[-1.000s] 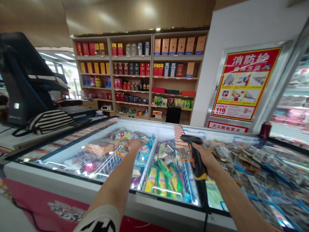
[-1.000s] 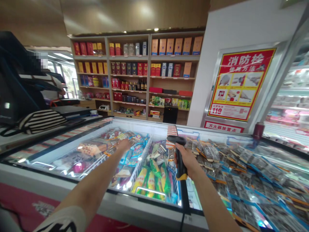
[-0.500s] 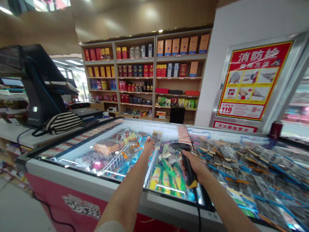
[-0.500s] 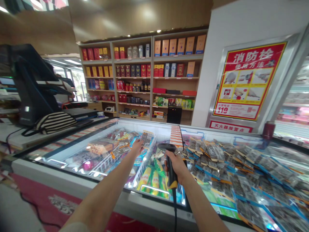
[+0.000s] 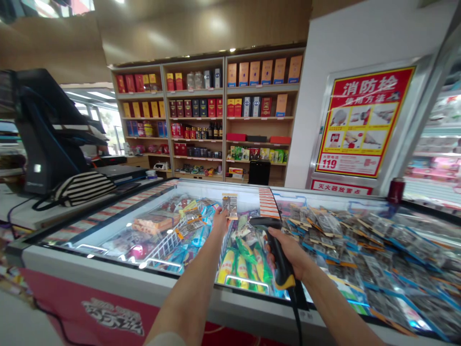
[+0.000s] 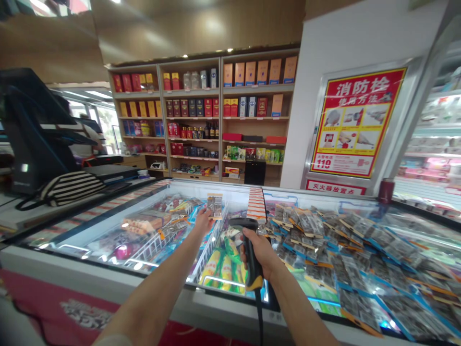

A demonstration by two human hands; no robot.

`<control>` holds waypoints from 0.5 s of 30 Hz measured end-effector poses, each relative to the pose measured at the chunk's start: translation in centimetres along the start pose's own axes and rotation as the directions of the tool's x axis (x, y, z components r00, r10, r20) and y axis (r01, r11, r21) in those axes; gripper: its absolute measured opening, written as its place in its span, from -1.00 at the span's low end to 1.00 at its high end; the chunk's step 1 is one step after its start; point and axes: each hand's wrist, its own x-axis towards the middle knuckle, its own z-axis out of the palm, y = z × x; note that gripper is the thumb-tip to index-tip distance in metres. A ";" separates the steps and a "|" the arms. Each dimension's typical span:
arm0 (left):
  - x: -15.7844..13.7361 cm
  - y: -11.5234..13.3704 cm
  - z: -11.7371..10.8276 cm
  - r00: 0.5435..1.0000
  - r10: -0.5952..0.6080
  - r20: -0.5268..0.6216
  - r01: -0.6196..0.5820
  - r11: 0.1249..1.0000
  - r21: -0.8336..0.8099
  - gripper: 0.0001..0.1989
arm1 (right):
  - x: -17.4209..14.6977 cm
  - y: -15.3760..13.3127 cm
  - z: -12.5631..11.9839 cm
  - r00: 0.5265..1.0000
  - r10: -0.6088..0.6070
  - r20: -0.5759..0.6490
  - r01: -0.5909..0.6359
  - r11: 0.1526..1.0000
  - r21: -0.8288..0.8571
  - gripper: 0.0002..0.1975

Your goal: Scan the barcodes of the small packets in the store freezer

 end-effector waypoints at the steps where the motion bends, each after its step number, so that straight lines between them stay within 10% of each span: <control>1: 0.0 0.0 0.1 1.000 0.000 0.005 0.000 1.000 -0.005 -0.80 | 0.0 -0.1 -0.1 1.000 0.002 0.000 -0.002 1.000 0.004 -0.76; 15: 0.0 -0.5 0.9 0.998 0.012 0.065 -0.006 0.995 -0.098 -0.78 | -0.8 -0.3 -0.3 1.000 0.005 0.000 -0.005 0.999 -0.053 -0.75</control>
